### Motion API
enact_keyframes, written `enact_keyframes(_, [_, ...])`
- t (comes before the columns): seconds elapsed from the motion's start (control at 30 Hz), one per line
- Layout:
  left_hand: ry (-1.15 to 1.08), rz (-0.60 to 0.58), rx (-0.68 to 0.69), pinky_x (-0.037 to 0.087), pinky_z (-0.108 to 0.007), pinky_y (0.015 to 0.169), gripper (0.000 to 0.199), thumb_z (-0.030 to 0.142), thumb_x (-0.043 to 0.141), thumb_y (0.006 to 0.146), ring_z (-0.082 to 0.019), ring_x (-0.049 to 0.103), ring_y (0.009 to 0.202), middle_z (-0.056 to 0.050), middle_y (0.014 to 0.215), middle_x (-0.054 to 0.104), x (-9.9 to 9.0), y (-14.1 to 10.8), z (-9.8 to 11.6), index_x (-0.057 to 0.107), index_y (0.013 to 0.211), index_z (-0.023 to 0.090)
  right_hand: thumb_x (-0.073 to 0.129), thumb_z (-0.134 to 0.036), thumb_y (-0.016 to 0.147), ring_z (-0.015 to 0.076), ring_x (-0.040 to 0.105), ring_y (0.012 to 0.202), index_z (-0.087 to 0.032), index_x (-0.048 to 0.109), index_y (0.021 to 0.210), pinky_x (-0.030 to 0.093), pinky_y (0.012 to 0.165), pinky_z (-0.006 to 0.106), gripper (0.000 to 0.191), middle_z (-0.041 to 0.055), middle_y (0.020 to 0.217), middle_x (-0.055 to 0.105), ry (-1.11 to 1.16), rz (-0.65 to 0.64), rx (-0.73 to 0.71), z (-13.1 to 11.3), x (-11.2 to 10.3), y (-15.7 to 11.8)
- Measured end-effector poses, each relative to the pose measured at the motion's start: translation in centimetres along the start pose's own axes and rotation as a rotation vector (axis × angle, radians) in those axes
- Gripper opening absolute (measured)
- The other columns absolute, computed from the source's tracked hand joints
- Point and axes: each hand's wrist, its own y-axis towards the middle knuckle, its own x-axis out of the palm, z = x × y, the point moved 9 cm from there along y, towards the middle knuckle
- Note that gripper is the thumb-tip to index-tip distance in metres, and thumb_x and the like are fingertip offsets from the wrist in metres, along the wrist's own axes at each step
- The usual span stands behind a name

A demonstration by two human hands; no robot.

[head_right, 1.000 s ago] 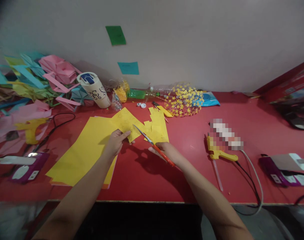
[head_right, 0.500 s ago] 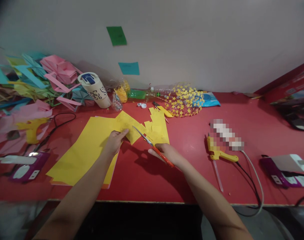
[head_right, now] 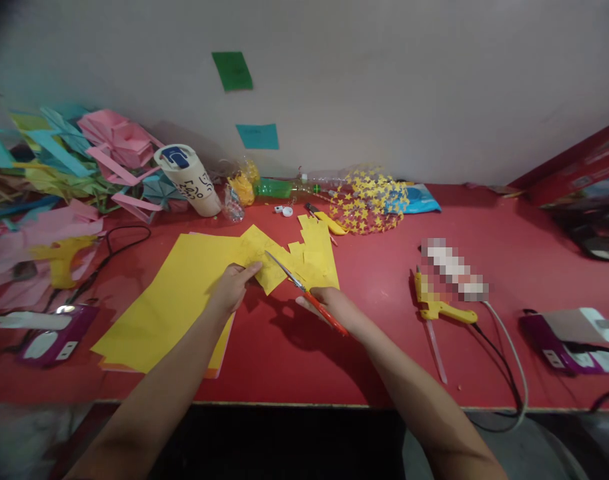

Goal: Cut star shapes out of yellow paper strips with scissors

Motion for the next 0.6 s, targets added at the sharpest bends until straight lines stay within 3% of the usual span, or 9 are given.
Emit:
enact_keyframes(0.13, [-0.057, -0.023, -0.04, 0.056, -0.037, 0.075, 0.031, 0.047, 0.084, 0.06, -0.026, 0.072, 0.076, -0.006, 0.07, 0.074, 0.4, 0.1, -0.1, 0.069, 0.065, 0.02, 0.049, -0.07, 0.081, 0.013, 0.043, 0.049, -0.022, 0.042, 0.063, 0.031, 0.047, 0.025, 0.052, -0.0023, 0.054, 0.046, -0.021, 0.013, 0.001, -0.4, -0.1, 0.0])
enact_keyframes(0.43, [-0.1, -0.102, -0.134, 0.06, -0.041, 0.07, 0.035, 0.044, 0.088, 0.051, -0.03, 0.074, 0.077, -0.007, 0.072, 0.077, 1.8, -0.7, -0.3, 0.071, 0.068, 0.018, 0.046, -0.074, 0.081, 0.0128, 0.035, 0.054, -0.024, 0.034, 0.064, 0.03, 0.051, 0.026, 0.054, -0.0043, 0.057, 0.038, -0.083, 0.006, -0.045, -1.2, -0.2, -0.3])
enact_keyframes(0.6, [-0.104, -0.117, -0.132, 0.06, -0.041, 0.073, 0.032, 0.041, 0.087, 0.054, -0.03, 0.074, 0.082, -0.008, 0.073, 0.077, 1.9, -0.7, -0.7, 0.072, 0.071, 0.018, 0.046, -0.075, 0.081, 0.0133, 0.04, 0.054, -0.023, 0.036, 0.064, 0.032, 0.05, 0.026, 0.055, -0.0031, 0.058, 0.041, -0.016, 0.005, -0.019, -0.6, 0.2, -0.2])
